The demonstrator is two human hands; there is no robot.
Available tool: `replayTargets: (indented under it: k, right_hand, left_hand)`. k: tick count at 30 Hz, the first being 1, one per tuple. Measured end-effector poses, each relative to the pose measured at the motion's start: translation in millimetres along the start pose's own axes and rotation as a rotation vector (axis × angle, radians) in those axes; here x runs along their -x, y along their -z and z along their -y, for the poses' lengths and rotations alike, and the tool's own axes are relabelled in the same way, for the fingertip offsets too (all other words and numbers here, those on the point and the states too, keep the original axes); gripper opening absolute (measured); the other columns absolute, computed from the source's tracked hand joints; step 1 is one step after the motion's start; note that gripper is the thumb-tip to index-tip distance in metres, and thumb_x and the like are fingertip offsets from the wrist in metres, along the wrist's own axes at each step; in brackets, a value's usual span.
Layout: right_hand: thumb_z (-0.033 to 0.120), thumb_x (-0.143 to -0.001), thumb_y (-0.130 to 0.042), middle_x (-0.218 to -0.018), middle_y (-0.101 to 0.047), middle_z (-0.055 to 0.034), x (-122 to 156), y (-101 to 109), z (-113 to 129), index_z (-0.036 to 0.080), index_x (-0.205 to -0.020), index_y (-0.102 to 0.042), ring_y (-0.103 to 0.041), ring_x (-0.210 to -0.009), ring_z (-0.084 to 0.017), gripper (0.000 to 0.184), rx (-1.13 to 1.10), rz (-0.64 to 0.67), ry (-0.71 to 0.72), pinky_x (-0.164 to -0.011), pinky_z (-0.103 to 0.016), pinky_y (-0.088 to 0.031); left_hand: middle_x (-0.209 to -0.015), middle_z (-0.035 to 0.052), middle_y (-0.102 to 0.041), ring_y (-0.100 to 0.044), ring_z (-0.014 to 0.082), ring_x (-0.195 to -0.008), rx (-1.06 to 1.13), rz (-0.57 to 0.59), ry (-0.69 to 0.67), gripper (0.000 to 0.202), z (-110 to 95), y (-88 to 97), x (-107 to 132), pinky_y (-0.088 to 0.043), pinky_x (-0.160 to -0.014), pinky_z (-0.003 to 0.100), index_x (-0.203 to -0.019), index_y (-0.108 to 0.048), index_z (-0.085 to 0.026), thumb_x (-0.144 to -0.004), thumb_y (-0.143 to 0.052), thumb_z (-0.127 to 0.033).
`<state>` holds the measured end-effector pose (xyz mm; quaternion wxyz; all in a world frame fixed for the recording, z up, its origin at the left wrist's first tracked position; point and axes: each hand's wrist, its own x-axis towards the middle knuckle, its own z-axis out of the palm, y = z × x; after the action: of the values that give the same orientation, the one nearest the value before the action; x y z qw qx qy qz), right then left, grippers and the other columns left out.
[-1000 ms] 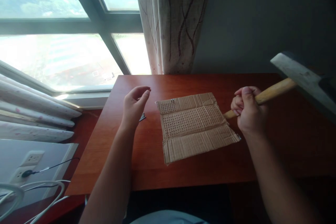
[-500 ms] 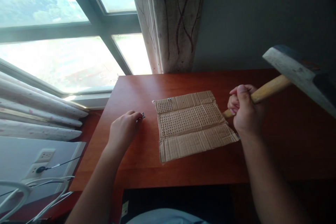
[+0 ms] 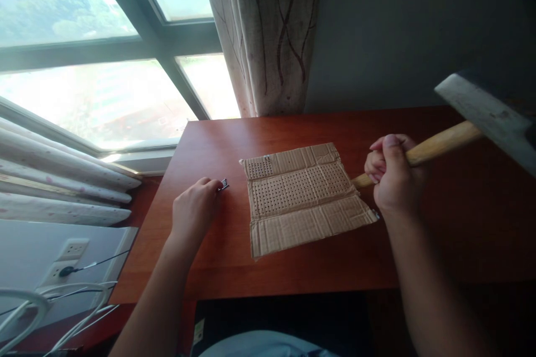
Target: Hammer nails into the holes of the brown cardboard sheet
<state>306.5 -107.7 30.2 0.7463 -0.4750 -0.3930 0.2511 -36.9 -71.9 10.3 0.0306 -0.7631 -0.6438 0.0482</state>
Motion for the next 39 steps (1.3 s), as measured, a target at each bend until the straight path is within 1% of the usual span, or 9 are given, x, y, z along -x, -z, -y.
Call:
replayTargets:
  k: [8, 17, 21, 24, 27, 30, 32, 34, 39]
  right_hand:
    - [0.043, -0.091, -0.068, -0.047, -0.032, 0.0103, 1.8, -1.5, -1.5, 0.02, -0.07, -0.058, -0.028, -0.037, -0.005, 0.032, 0.019, 0.021, 0.004, -0.035, -0.02, -0.02]
    - [0.041, -0.091, -0.067, -0.047, -0.032, 0.0098, 1.0, -3.1, -0.6, 0.021, -0.071, -0.058, -0.028, -0.036, -0.006, 0.03, 0.041, 0.022, 0.014, -0.035, -0.021, -0.019]
    - [0.041, -0.091, -0.067, -0.047, -0.031, 0.01, 1.2, -3.0, -1.0, 0.021, -0.071, -0.057, -0.027, -0.036, -0.006, 0.03, 0.041, 0.019, 0.01, -0.035, -0.021, -0.02]
    - [0.041, -0.091, -0.067, -0.047, -0.032, 0.0102, 1.3, -2.9, -0.9, 0.02, -0.071, -0.058, -0.027, -0.036, -0.005, 0.03, 0.037, 0.023, 0.005, -0.035, -0.021, -0.019]
    - [0.043, -0.09, -0.068, -0.047, -0.031, 0.0105, 1.1, -2.4, -1.2, 0.02, -0.07, -0.057, -0.027, -0.036, -0.005, 0.032, 0.05, 0.025, 0.006, -0.035, -0.02, -0.02]
    - [0.043, -0.09, -0.068, -0.047, -0.032, 0.0105, 0.9, -1.6, -2.4, 0.02, -0.071, -0.057, -0.027, -0.036, -0.005, 0.032, 0.054, 0.023, 0.006, -0.035, -0.02, -0.021]
    - [0.043, -0.09, -0.067, -0.047, -0.032, 0.0105, 0.8, -1.3, -3.2, 0.02, -0.071, -0.057, -0.028, -0.035, -0.005, 0.032, 0.054, 0.02, 0.009, -0.034, -0.02, -0.021]
    - [0.043, -0.09, -0.068, -0.046, -0.032, 0.0104, 0.9, -1.3, -3.4, 0.02, -0.071, -0.057, -0.028, -0.035, -0.005, 0.031, 0.061, 0.016, 0.015, -0.034, -0.02, -0.021]
    - [0.041, -0.091, -0.067, -0.046, -0.032, 0.0103, 1.6, -1.9, -2.9, 0.02, -0.072, -0.058, -0.028, -0.036, -0.005, 0.03, 0.063, 0.017, 0.012, -0.034, -0.019, -0.021]
  left_hand:
    - [-0.107, 0.0072, -0.072, -0.069, 0.0244, -0.081, -0.02, 0.037, -0.011, 0.035, 0.0, -3.1, -0.4, -0.029, -0.054, 0.031, -0.103, -0.074, -0.026, -0.1, -0.04, -0.036]
    - [-0.109, 0.0078, -0.072, -0.071, 0.0236, -0.085, -0.001, 0.116, -0.048, 0.027, -5.3, 6.0, 1.0, -0.033, -0.055, 0.028, -0.1, -0.067, -0.023, -0.097, -0.041, -0.029]
    - [-0.094, 0.0049, -0.074, -0.068, 0.0209, -0.077, 0.215, -0.015, -0.076, 0.019, 0.4, -0.8, 0.6, -0.037, -0.059, 0.028, -0.093, -0.067, -0.024, -0.093, -0.05, -0.031]
    - [-0.084, 0.003, -0.073, -0.066, 0.0177, -0.073, 0.615, -0.191, -0.099, 0.017, 2.3, -2.1, -2.2, -0.046, -0.066, 0.028, -0.095, -0.07, -0.022, -0.089, -0.06, -0.034]
    - [-0.086, 0.0037, -0.074, -0.067, 0.0165, -0.073, 1.086, -0.337, -0.026, 0.023, -7.2, 8.8, -7.4, -0.053, -0.068, 0.028, -0.095, -0.073, -0.02, -0.083, -0.072, -0.039]
    - [-0.085, 0.0038, -0.075, -0.068, 0.0164, -0.075, 1.361, -0.419, -0.008, 0.024, -27.4, 26.5, -17.4, -0.057, -0.07, 0.029, -0.091, -0.074, -0.019, -0.077, -0.079, -0.038]
    - [-0.086, 0.004, -0.075, -0.069, 0.0163, -0.077, 1.411, -0.391, -0.101, 0.021, -42.2, 34.4, -27.4, -0.058, -0.074, 0.029, -0.088, -0.074, -0.019, -0.076, -0.08, -0.034]
    - [-0.085, 0.0039, -0.075, -0.069, 0.0159, -0.077, 1.366, -0.375, -0.176, 0.016, -54.4, 35.7, -38.3, -0.057, -0.073, 0.028, -0.087, -0.074, -0.019, -0.079, -0.077, -0.032]
    - [-0.085, 0.003, -0.075, -0.068, 0.0155, -0.076, 1.179, -0.426, -0.192, 0.011, -67.2, 20.5, -55.2, -0.055, -0.074, 0.028, -0.089, -0.073, -0.019, -0.084, -0.069, -0.029]
